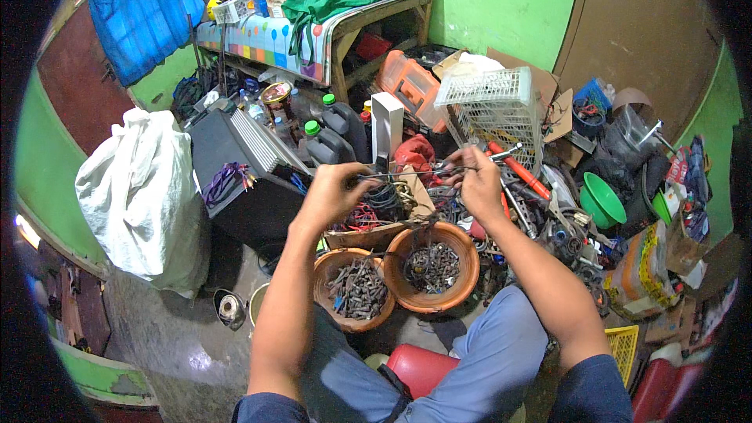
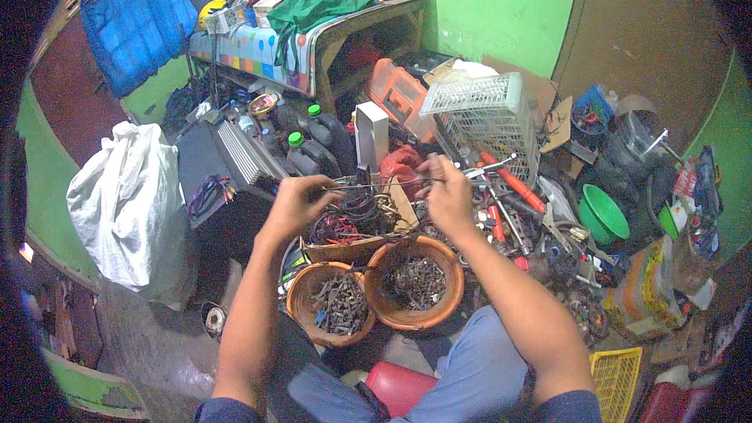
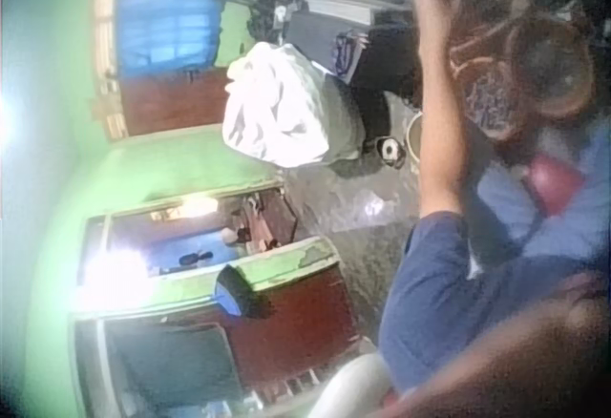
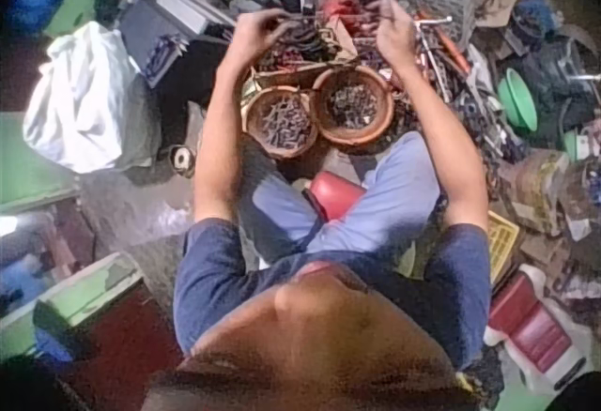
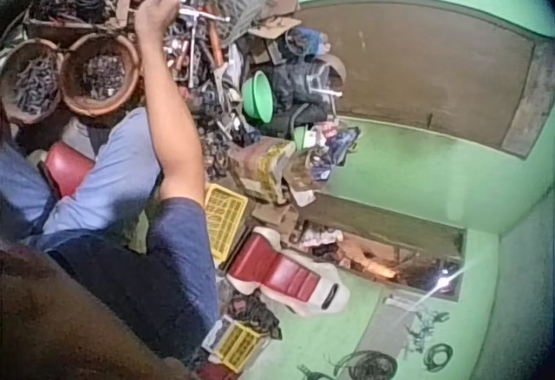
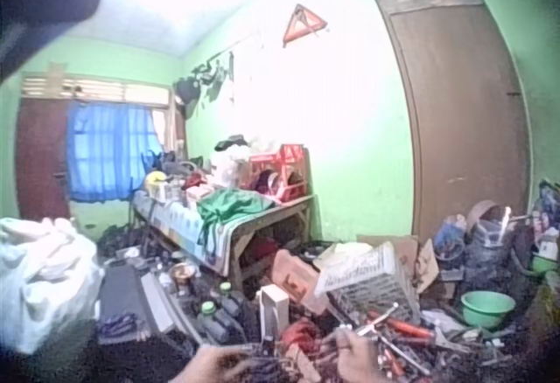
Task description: The person connects multiple colored wires to an electrical component, twisting the wire ends together and organizing the bundle by hand.
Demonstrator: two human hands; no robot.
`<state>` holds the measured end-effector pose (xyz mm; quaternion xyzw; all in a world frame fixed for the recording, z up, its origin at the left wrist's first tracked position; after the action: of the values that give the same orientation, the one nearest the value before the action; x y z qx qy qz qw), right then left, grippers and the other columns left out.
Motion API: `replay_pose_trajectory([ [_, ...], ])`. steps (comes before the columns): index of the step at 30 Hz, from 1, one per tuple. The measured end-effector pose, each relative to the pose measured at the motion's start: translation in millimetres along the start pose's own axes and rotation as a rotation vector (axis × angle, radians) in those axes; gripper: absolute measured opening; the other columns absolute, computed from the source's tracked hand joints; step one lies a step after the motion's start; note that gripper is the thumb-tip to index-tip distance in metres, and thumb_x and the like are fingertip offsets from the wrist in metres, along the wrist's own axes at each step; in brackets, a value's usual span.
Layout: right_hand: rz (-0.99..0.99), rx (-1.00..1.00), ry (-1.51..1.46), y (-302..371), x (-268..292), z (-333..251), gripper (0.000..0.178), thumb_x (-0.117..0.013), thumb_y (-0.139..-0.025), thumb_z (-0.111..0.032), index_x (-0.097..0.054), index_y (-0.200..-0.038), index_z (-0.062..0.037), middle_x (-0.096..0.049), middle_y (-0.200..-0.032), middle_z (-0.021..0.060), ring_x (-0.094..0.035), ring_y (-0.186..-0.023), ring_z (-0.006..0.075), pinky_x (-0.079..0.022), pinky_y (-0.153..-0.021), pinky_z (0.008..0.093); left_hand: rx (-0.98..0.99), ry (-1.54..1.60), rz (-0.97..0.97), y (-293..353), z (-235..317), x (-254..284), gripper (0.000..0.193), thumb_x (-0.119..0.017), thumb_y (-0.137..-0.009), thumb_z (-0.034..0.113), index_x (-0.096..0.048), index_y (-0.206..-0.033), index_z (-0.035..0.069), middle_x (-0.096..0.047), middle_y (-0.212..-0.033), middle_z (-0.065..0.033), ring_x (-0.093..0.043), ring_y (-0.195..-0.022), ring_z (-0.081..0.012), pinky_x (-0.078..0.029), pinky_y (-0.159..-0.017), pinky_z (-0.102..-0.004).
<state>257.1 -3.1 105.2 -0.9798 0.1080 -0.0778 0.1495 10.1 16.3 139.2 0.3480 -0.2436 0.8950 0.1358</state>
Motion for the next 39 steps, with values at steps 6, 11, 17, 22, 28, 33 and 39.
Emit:
replay_pose_trajectory([
  [6, 0.369, -0.027, 0.304, -22, 61, 32, 0.066, -0.038, -0.102, -0.056, -0.068, -0.084, -0.0004, -0.063, -0.067, 0.0074, -0.063, -0.060, 0.0152, -0.048, -0.058, 0.0335, 0.175, 0.094, 0.422, 10, -60, 76, 0.013, -0.070, -0.088, 0.010, -0.075, -0.092, -0.001, -0.073, -0.079, -0.0088, -0.063, -0.072, -0.0081, -0.049, -0.068, -0.0252],
  [11, 0.223, -0.168, 0.440, -24, 56, 56, 0.059, -0.054, -0.097, -0.054, -0.067, -0.079, 0.0006, -0.057, -0.059, 0.0045, -0.055, -0.050, 0.0156, -0.042, -0.050, 0.0330, 0.544, 0.525, 0.737, 32, -123, 89, 0.023, -0.080, -0.084, 0.025, -0.074, -0.086, 0.003, -0.051, -0.063, 0.0063, -0.039, -0.055, -0.0044, -0.027, -0.050, -0.0241],
  [17, 0.039, -0.473, -0.603, -8, 23, 55, 0.068, -0.043, -0.099, -0.057, -0.058, -0.113, 0.0072, -0.066, -0.089, 0.0183, -0.067, -0.076, 0.0250, -0.056, -0.065, 0.0371, 0.674, 0.786, 0.598, 35, -144, 62, 0.035, -0.069, -0.093, 0.037, -0.063, -0.109, 0.007, -0.055, -0.067, -0.0002, -0.047, -0.050, -0.0083, -0.036, -0.047, -0.0244],
  [22, 0.060, -0.310, -0.834, -14, 22, 44, 0.076, -0.035, -0.098, -0.065, -0.048, -0.128, 0.0035, -0.051, -0.137, 0.0254, -0.047, -0.133, 0.0322, -0.042, -0.107, 0.0494, 0.649, 0.770, 0.574, 27, -129, 50, 0.043, -0.054, -0.100, 0.045, -0.057, -0.118, 0.006, -0.059, -0.079, -0.0046, -0.060, -0.059, -0.0144, -0.047, -0.052, -0.0278],
  [28, 0.448, -0.088, -0.464, -17, 67, 31, 0.074, -0.041, -0.098, -0.063, -0.045, -0.134, 0.0004, -0.054, -0.134, 0.0189, -0.041, -0.135, 0.0251, -0.026, -0.115, 0.0464, 0.374, 0.530, 0.910, 28, -113, 80, 0.036, -0.054, -0.102, 0.035, -0.061, -0.109, 0.000, -0.061, -0.073, -0.0067, -0.065, -0.063, -0.0144, -0.049, -0.055, -0.0282],
  [33, 0.555, 0.194, -0.121, -17, 95, 3, 0.050, -0.050, -0.103, -0.038, -0.046, -0.133, 0.0019, -0.055, -0.133, 0.0173, -0.050, -0.125, 0.0217, -0.038, -0.105, 0.0345, 0.316, 0.115, 1.007, 41, -98, 106, 0.036, -0.050, -0.104, 0.033, -0.064, -0.102, 0.001, -0.060, -0.067, -0.0076, -0.061, -0.060, -0.0155, -0.049, -0.055, -0.0305],
  [39, 0.194, -0.207, -0.237, -21, 79, 58, 0.040, -0.055, -0.102, -0.033, -0.053, -0.122, 0.0006, -0.065, -0.118, 0.0127, -0.066, -0.091, 0.0154, -0.057, -0.075, 0.0310, 0.739, 0.630, 0.648, 41, -167, 70, 0.050, -0.043, -0.105, 0.044, -0.066, -0.092, 0.002, -0.049, -0.057, 0.0010, -0.044, -0.045, -0.0108, -0.031, -0.041, -0.0282],
])
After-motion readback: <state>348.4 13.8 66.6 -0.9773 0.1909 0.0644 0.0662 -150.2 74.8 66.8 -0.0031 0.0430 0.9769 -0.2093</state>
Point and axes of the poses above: each hand's wrist, its own y-axis away from the middle knuckle, its own x-axis out of the back of the hand, z = x × y, the point moved 9 cm from there along -y, towards the middle knuckle
